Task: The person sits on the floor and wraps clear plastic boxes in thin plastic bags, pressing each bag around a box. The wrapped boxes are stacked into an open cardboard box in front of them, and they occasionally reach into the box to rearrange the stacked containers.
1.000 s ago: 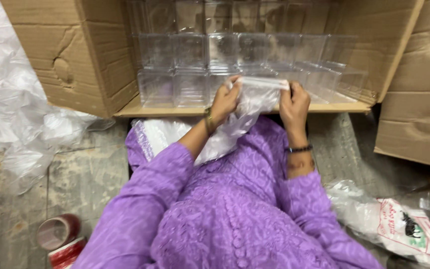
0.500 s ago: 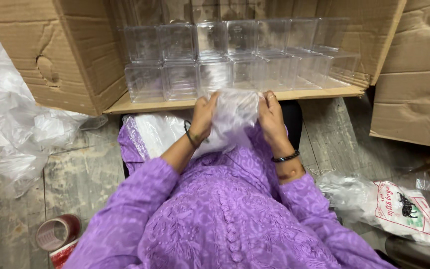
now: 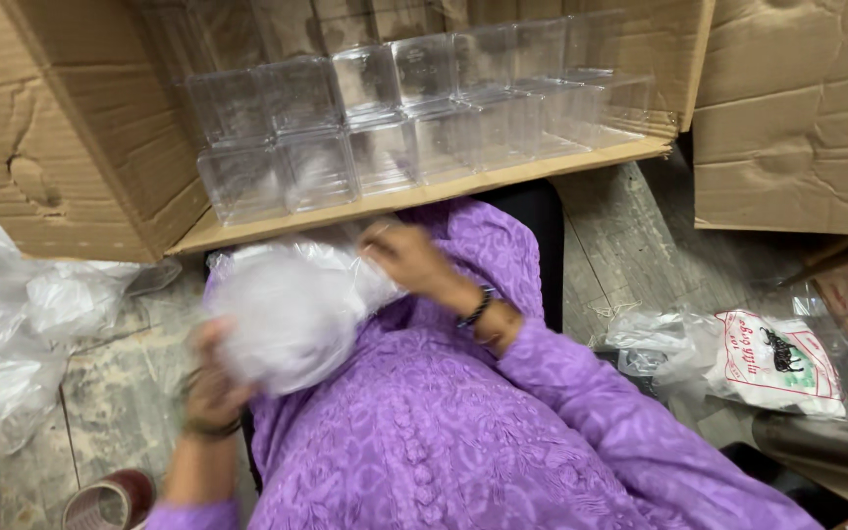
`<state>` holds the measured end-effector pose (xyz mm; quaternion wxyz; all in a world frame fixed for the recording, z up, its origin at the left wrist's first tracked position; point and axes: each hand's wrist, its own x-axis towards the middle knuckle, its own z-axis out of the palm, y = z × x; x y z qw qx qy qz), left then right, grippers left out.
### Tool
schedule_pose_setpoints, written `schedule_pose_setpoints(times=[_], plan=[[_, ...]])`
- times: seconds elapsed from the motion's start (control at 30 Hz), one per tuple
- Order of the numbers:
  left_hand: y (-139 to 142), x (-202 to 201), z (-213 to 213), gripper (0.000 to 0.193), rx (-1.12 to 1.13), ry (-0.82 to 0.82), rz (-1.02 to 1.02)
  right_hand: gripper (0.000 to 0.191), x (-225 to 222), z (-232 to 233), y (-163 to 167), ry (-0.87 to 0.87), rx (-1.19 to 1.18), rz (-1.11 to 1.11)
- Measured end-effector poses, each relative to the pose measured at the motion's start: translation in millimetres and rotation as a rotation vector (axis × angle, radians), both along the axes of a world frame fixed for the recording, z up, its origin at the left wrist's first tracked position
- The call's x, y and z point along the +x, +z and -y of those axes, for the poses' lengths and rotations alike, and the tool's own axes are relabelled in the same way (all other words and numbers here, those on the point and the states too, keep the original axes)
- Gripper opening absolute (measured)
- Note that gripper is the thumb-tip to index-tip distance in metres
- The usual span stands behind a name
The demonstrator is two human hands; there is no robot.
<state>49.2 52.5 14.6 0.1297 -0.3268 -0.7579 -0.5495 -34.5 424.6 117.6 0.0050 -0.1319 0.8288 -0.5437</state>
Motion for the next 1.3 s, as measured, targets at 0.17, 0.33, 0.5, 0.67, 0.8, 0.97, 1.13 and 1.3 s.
schedule_pose_setpoints(times=[0.17,0.33,0.5,0.67,0.8,0.97,1.13,1.3], plan=[[-29.7,33.1,148.8,0.056,0.734,0.73,1.033,0.016,-37.1,-176.1,-17.0,-0.656,0.236,-0.459],[-45.7,19.5,111.4,0.061,0.816,1.047,1.398,0.029,-50.8,-298.3,-25.3,-0.887,0.341,-0.472],[-41.6,-62.5,83.4,0.067,0.366,1.127,1.239,0.027,-81.2,-300.9,-23.5,-0.811,0.276,-0.368],[13.1,-114.5,114.4,0.086,-1.122,1.025,1.159,0.028,-107.0,-304.8,-30.5,-0.633,0.515,-0.551],[101.0,-92.2,113.3,0.077,-1.161,0.753,1.143,0.033,-120.3,-334.3,-22.6,-0.684,0.597,-0.446],[191.8,-118.4,21.8,0.051,-0.47,0.645,0.618,0.041,-199.2,-292.6,15.3,-0.486,0.585,-0.392],[171.9,-284.4,-85.1,0.081,-0.802,0.711,0.511,0.074,-283.6,-111.4,25.6,0.018,0.72,-0.517],[108.4,-346.9,-96.2,0.092,-0.823,0.673,0.779,0.099,-286.9,-13.2,40.4,0.24,0.746,-0.292]])
